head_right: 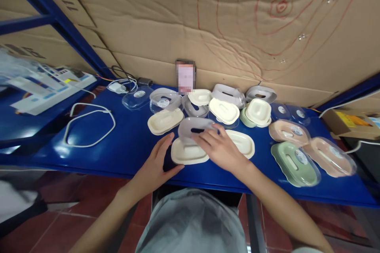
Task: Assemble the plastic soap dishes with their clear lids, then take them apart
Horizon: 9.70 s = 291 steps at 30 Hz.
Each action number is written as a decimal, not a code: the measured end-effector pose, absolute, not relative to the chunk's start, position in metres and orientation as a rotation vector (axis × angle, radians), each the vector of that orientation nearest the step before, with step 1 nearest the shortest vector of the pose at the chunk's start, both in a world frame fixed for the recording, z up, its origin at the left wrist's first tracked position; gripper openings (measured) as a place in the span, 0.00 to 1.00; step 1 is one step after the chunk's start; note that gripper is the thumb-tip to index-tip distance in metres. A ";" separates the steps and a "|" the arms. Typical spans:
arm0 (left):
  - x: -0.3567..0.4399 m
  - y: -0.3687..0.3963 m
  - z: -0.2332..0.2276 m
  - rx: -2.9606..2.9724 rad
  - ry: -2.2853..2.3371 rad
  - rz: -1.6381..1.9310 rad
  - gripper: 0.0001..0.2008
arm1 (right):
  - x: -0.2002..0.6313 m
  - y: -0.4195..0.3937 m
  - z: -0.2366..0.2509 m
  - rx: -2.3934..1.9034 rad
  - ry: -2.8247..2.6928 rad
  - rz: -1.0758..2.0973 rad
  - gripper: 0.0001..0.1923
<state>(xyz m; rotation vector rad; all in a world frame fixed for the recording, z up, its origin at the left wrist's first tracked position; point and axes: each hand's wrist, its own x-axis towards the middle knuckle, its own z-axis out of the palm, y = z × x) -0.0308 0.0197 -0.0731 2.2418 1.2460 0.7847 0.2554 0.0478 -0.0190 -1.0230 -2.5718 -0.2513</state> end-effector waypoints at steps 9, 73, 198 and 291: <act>-0.033 0.023 -0.073 2.452 1.101 0.698 0.27 | 0.239 -0.008 -0.047 -0.961 -2.568 -0.007 0.22; -0.038 0.025 -0.066 2.233 1.129 0.633 0.46 | 0.236 0.031 -0.032 -0.898 -2.766 -0.068 0.44; 0.017 0.071 0.008 2.730 1.201 0.242 0.40 | 0.275 0.054 -0.040 -1.061 -2.426 0.264 0.45; -0.043 0.211 0.010 2.314 1.976 -0.076 0.27 | 0.270 0.056 -0.049 -0.856 -2.462 0.232 0.18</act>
